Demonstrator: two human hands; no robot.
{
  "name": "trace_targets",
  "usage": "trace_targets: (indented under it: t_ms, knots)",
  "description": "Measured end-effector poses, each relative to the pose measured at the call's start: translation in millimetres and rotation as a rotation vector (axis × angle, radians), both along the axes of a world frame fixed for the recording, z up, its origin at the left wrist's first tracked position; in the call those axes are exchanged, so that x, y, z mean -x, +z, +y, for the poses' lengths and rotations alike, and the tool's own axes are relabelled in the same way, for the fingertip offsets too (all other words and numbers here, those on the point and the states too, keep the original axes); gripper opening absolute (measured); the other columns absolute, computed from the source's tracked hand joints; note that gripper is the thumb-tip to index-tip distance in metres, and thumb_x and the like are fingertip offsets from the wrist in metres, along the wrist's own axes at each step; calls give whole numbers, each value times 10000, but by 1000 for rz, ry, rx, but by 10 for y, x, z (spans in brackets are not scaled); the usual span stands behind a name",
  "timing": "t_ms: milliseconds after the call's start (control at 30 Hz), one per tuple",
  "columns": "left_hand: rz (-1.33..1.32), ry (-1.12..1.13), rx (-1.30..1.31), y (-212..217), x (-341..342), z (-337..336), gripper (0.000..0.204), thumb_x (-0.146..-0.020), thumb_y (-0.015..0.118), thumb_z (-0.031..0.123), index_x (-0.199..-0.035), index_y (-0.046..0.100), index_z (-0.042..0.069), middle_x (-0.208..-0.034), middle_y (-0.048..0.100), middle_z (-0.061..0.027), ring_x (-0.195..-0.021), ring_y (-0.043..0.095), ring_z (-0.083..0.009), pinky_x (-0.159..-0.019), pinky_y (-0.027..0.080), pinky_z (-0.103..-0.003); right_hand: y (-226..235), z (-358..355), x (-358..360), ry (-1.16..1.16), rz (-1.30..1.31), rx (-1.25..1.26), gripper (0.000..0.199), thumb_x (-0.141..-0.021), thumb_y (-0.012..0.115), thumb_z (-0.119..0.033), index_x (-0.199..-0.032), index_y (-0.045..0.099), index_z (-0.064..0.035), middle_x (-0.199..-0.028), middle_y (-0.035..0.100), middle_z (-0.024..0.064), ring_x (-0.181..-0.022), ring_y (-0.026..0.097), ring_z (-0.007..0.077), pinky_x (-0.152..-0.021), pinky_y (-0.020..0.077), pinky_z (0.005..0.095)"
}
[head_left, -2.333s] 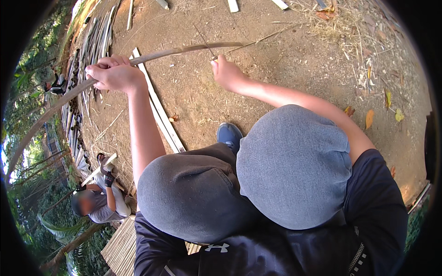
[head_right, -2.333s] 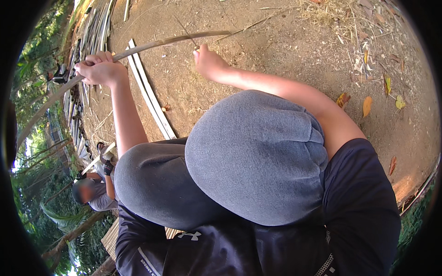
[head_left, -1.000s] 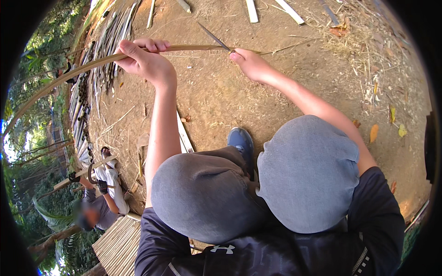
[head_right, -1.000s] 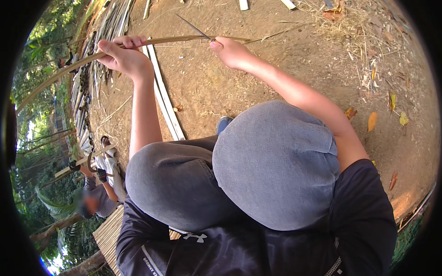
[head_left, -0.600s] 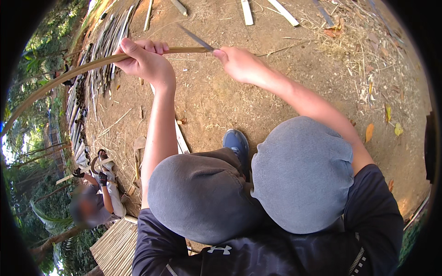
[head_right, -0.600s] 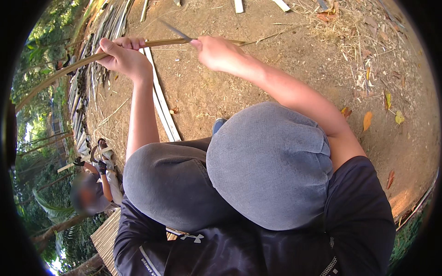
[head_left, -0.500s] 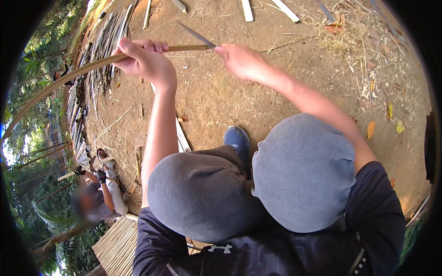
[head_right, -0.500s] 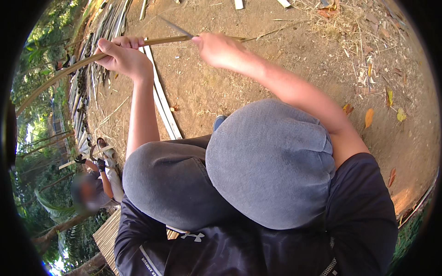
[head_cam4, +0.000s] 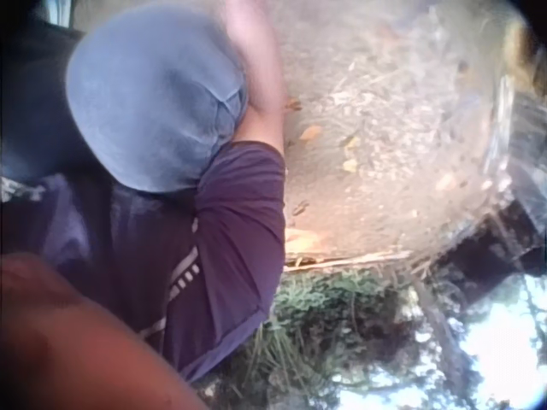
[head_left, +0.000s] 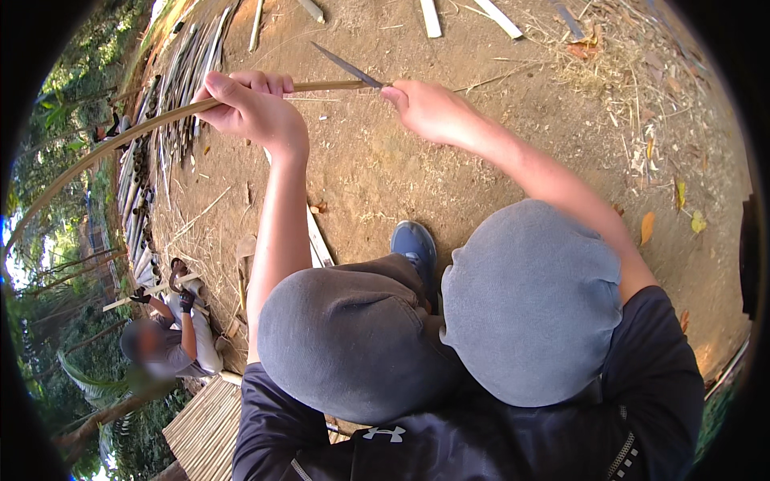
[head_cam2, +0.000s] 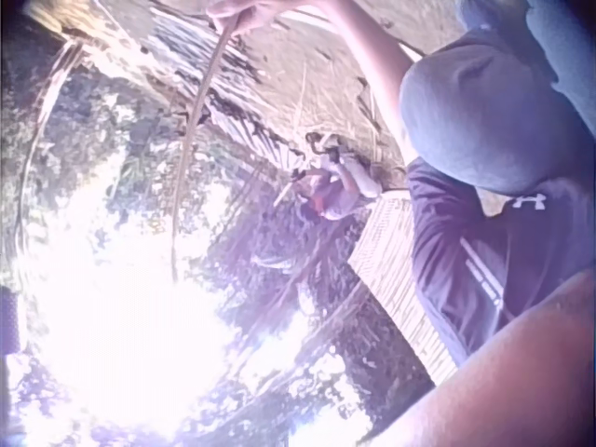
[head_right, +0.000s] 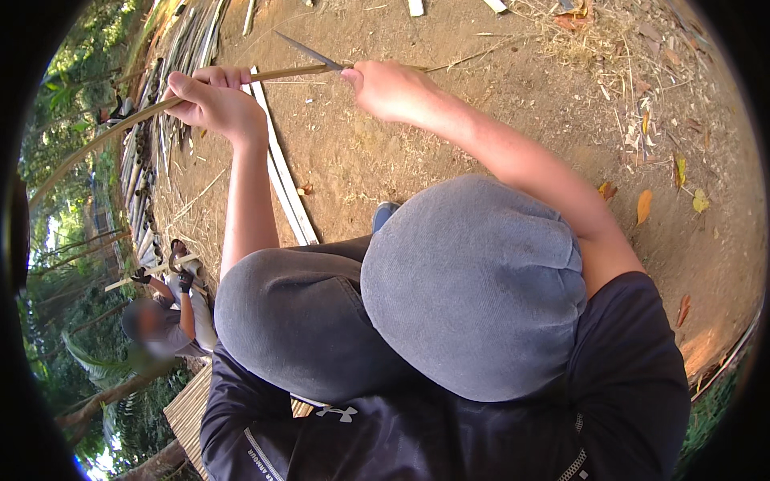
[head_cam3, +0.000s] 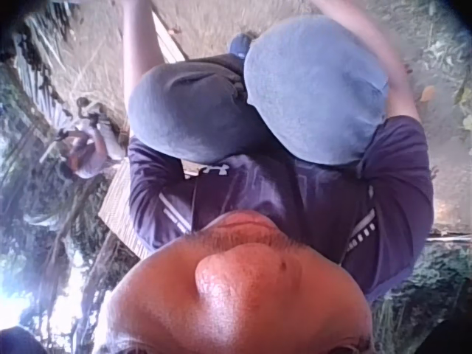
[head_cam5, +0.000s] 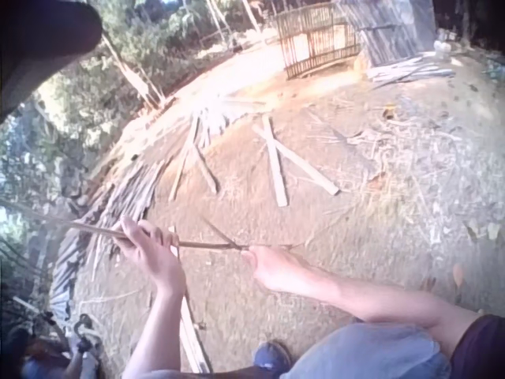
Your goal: The person shaves a long bamboo strip using a knife, repeatedly scraping the blade along the length of the wood while holding it by hand.
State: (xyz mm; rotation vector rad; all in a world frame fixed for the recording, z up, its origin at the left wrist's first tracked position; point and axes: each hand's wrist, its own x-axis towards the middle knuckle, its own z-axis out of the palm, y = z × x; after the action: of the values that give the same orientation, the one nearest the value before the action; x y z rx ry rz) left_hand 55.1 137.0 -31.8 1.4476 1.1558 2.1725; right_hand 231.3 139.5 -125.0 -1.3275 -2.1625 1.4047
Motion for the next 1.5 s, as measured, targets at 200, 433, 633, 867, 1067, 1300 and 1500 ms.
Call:
trace_targets:
  t_ms: [200,433,633,867,1067,1300,1500]
  knots:
    - [-14,39,35,15,56,26,337,-1041,471,439,-975,299,157,-574,379,13,-457,378,-89,-390,352,-278,-73,-143,103,-33,175,17,466,-1102,290,-325,-1223,558,36,-580,373,-63,-429,294,45,-340,272,226]
    - [-69,100,104,-28,241,16,361,-1043,443,470,-973,274,159,-592,379,4,-452,386,-92,-408,378,-274,-378,-6,66,-23,-54,142,479,-1104,272,-334,-1190,551,47,-594,414,-52,-438,304,53,-368,311,244]
    - [-57,91,62,-41,284,71,427,-1005,476,524,-983,279,145,-611,392,2,-443,412,-100,-405,402,-281,-613,-189,170,-127,147,23,451,-1105,254,-336,-1167,521,23,-602,414,-43,-420,311,82,-384,318,277]
    - [-123,179,110,-24,262,48,438,-1010,454,532,-1082,278,137,-615,388,13,-450,376,-94,-420,405,-270,-1409,69,61,-275,-24,236,459,-1101,247,-354,-1131,544,-5,-625,415,-12,-490,378,107,-476,378,317]
    - [-66,189,95,-23,225,131,332,-1052,440,429,-1015,298,131,-531,403,-11,-411,432,-115,-386,438,-285,-1398,164,-24,-270,-56,252,463,-1102,245,-352,-1123,551,-5,-641,424,-8,-515,372,111,-497,381,314]
    - [-116,214,138,-35,308,145,281,-1036,367,395,-990,299,126,-500,392,-3,-384,399,-108,-324,375,-268,-876,38,29,-128,13,53,429,-1100,268,-307,-1233,512,20,-669,429,-6,-487,350,92,-436,339,281]
    - [-115,253,125,-64,349,238,377,-1033,320,499,-1011,307,123,-475,374,14,-352,370,-105,-278,328,-258,-1244,256,-109,-187,-50,213,437,-1098,274,-280,-1300,453,63,-665,422,-15,-471,326,69,-384,287,242]
